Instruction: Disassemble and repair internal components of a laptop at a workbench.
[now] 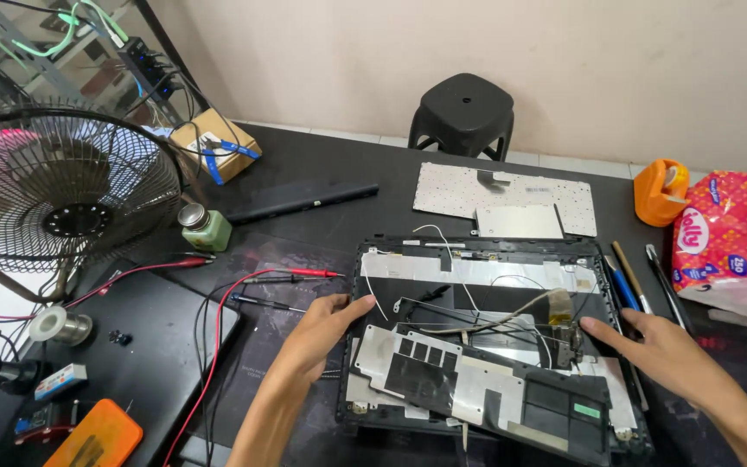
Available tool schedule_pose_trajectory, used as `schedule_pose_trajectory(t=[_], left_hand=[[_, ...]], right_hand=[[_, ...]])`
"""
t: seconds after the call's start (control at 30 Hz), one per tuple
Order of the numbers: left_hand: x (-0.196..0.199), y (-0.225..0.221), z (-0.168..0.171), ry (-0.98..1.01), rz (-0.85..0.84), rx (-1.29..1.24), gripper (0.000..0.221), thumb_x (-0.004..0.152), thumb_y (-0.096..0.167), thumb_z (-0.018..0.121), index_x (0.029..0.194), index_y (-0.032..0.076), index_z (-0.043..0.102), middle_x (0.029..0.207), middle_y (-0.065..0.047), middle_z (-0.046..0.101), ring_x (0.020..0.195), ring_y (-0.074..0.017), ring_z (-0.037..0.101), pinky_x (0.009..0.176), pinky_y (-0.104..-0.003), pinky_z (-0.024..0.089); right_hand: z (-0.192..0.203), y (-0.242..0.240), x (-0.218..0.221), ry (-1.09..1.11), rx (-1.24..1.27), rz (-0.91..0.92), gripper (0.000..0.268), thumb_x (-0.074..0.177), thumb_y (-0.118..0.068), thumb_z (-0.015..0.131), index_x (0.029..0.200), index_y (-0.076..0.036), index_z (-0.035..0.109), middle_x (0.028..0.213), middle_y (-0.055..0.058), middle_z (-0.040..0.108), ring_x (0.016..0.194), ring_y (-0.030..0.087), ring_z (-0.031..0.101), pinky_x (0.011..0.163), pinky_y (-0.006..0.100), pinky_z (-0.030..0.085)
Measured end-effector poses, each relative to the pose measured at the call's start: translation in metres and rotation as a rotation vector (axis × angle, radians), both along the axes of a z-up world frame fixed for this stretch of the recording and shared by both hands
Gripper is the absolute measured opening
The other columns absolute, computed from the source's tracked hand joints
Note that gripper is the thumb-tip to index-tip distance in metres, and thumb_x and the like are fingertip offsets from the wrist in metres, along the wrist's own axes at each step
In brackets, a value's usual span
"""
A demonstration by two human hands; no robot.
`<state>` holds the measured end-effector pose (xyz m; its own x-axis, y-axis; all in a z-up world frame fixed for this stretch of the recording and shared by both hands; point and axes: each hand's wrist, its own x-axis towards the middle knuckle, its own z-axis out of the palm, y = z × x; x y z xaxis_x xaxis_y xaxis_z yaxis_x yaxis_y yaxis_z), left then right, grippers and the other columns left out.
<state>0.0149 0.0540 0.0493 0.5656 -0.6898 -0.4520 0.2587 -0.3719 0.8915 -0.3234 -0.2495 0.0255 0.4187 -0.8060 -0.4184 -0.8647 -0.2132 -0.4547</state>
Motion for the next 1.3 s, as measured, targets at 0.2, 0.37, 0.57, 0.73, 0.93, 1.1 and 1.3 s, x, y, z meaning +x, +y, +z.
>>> schedule_pose_trajectory(t=[0.2,0.37,0.57,0.73,0.93,1.1,1.3], left_hand=[[-0.004,0.012,-0.002,0.015,0.003,-0.003,0.061,0.087,0.036,0.072,0.129,-0.008,0.064,0.114,-0.014,0.076,0.108,-0.0177,0.068,0.099,-0.029,0.048],[-0.008,0.017,0.0,0.002,0.016,0.074,0.073,0.086,0.037,0.073,0.143,-0.004,0.05,0.118,-0.014,0.074,0.114,-0.0184,0.066,0.102,-0.031,0.046],[-0.022,0.023,0.007,-0.022,0.018,0.064,0.084,0.086,0.035,0.073,0.153,0.0,0.037,0.122,-0.018,0.07,0.115,-0.02,0.066,0.101,-0.031,0.047],[-0.037,0.031,0.006,-0.037,0.021,-0.031,0.086,0.084,0.033,0.074,0.154,0.003,0.034,0.128,-0.02,0.068,0.118,-0.0243,0.064,0.1,-0.035,0.049],[-0.055,0.058,0.04,-0.44,-0.059,0.02,0.085,0.087,0.036,0.074,0.157,0.01,0.035,0.146,-0.018,0.051,0.137,-0.0281,0.051,0.108,-0.038,0.043],[-0.07,0.064,0.055,-0.684,-0.122,-0.046,0.074,0.089,0.038,0.073,0.15,0.006,0.045,0.146,-0.018,0.055,0.137,-0.0313,0.053,0.109,-0.04,0.042],[-0.077,0.065,0.064,-0.759,-0.115,-0.139,0.07,0.09,0.039,0.072,0.146,0.004,0.05,0.141,-0.019,0.057,0.133,-0.0329,0.057,0.108,-0.039,0.045]], right_hand=[[-0.033,-0.019,-0.018,-0.063,-0.016,0.069,0.099,0.078,-0.068,0.073,0.128,0.016,0.058,0.076,0.015,0.068,0.069,0.024,0.07,0.063,0.035,0.057],[0.007,-0.01,-0.006,0.13,0.18,0.041,0.077,0.083,-0.068,0.067,0.11,0.004,0.072,0.068,0.019,0.066,0.059,0.028,0.071,0.058,0.036,0.059],[0.08,-0.022,0.046,0.248,-0.257,0.1,0.068,0.098,-0.063,0.062,0.096,0.003,0.083,0.075,0.018,0.07,0.062,0.029,0.069,0.064,0.038,0.056],[0.043,-0.08,0.112,-0.266,-0.458,0.598,0.065,0.08,-0.052,0.075,0.127,-0.008,0.065,0.13,0.018,0.065,0.115,0.031,0.066,0.097,0.042,0.053],[-0.005,-0.133,0.171,-0.238,-0.292,1.057,0.096,0.07,-0.057,0.084,0.148,-0.015,0.046,0.149,0.018,0.043,0.138,0.035,0.04,0.113,0.045,0.035],[0.006,-0.123,0.179,-0.007,-0.326,0.983,0.104,0.062,-0.061,0.086,0.146,-0.016,0.046,0.149,0.014,0.046,0.138,0.03,0.045,0.113,0.042,0.041],[0.001,-0.131,0.189,0.023,-0.238,0.798,0.105,0.056,-0.059,0.093,0.139,-0.012,0.05,0.135,0.015,0.058,0.127,0.029,0.058,0.105,0.042,0.051]])
